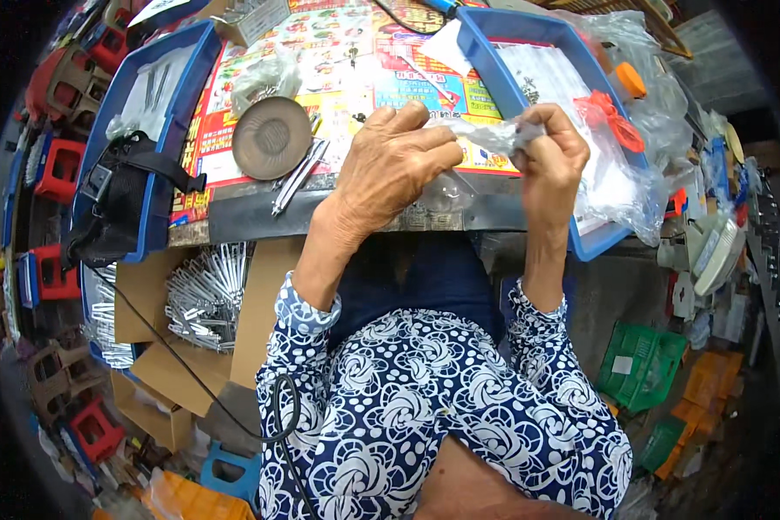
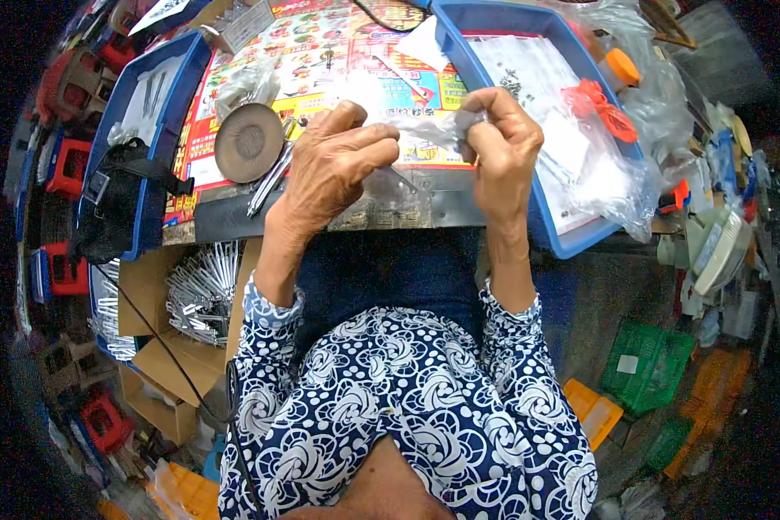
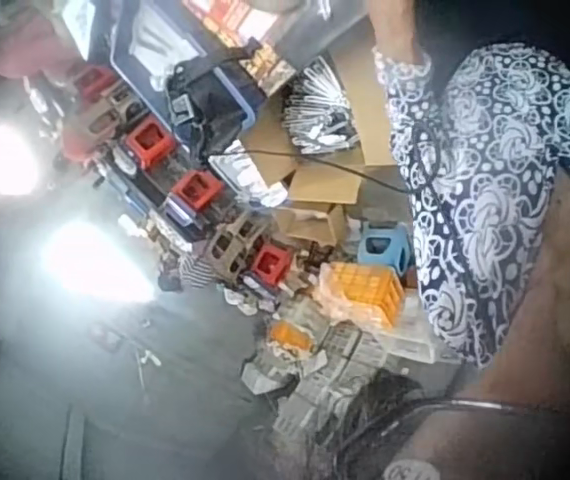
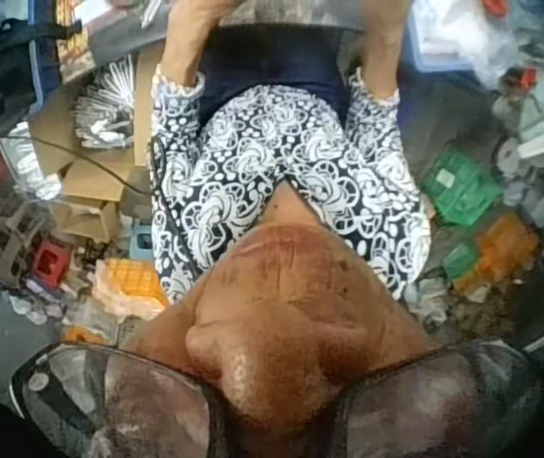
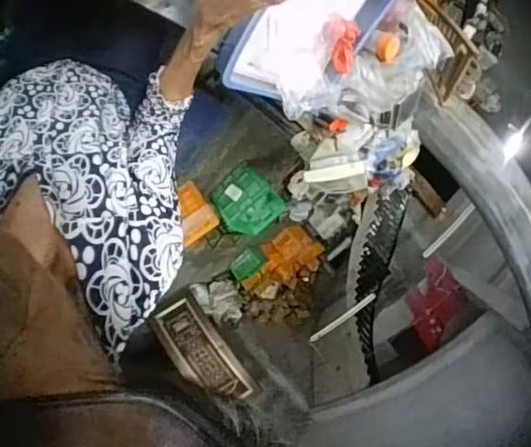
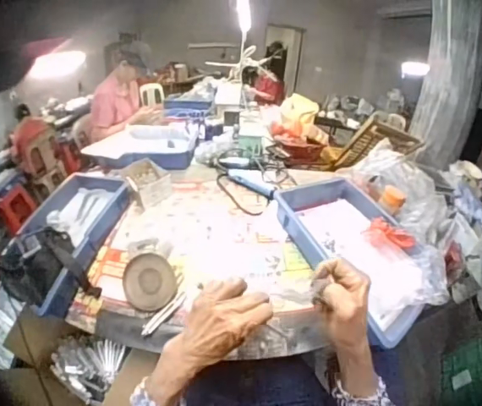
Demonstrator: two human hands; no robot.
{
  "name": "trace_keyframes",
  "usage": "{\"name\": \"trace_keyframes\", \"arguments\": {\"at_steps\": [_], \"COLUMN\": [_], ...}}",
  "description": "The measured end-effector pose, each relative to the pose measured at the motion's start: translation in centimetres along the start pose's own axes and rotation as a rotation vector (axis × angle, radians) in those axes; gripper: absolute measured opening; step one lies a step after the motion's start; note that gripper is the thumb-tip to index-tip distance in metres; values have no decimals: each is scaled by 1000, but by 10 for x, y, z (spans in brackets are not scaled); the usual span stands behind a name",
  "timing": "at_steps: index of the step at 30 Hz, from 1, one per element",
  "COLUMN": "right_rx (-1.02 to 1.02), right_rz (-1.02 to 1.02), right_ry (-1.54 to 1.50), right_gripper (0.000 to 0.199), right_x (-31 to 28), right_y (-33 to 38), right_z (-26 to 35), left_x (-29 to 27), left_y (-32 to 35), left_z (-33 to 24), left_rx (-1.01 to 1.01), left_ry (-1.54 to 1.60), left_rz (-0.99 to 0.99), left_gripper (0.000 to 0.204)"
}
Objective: The person takes small parts from bags and trays, fits them onto metal brackets by hand, and sets the assembled components aside on the table.
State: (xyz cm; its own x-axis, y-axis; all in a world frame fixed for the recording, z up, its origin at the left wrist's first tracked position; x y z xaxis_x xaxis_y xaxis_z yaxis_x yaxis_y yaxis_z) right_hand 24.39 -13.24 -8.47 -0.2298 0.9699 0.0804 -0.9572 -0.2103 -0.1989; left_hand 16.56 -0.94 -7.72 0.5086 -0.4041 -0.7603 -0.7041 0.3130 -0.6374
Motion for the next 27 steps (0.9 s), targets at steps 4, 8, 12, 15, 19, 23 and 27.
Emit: {"name": "trace_keyframes", "arguments": {"at_steps": [4, 8, 12, 15, 19, 23, 27], "right_rx": [39, -8, -153, 17, 16, 162, 248], "right_rz": [3, -54, -163, 73, 11, 241, 284], "right_ry": [-287, -263, -208, -131, -193, -189, -262], "right_gripper": [16, 12, 17, 28, 27, 18, 19], "right_x": [-16, -34, -48, -21, -16, 20, 33], "right_y": [-2, 5, 10, 9, 15, 33, 35], "right_z": [16, 36, 69, 57, 65, 51, 29], "left_x": [-5, -2, 3, -15, -28, -25, -21], "left_y": [-4, 2, 18, 16, 11, 17, 15], "left_z": [-2, 2, 26, 23, 27, 34, 16], "left_rx": [35, 35, -200, -368, -476, -560, -843], "left_ry": [78, 105, 324, 596, 350, 170, 949], "left_rz": [-3, 87, 111, -49, -221, -188, -166], "left_gripper": [2, 6, 17, 26, 28, 16, 18]}}
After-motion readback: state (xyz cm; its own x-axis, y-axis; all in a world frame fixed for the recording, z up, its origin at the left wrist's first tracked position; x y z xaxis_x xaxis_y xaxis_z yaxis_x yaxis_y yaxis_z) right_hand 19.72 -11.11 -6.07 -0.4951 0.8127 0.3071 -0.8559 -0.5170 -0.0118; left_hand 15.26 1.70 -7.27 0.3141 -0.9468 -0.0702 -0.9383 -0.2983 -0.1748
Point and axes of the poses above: each hand's wrist, its own y-axis away from the middle knuckle, its own x-axis out of the palm, z = x × y, the point moved 8 cm from there along -y, towards the middle knuckle, and after that the axes turned 2 degrees about x, right-handed, at the moved point
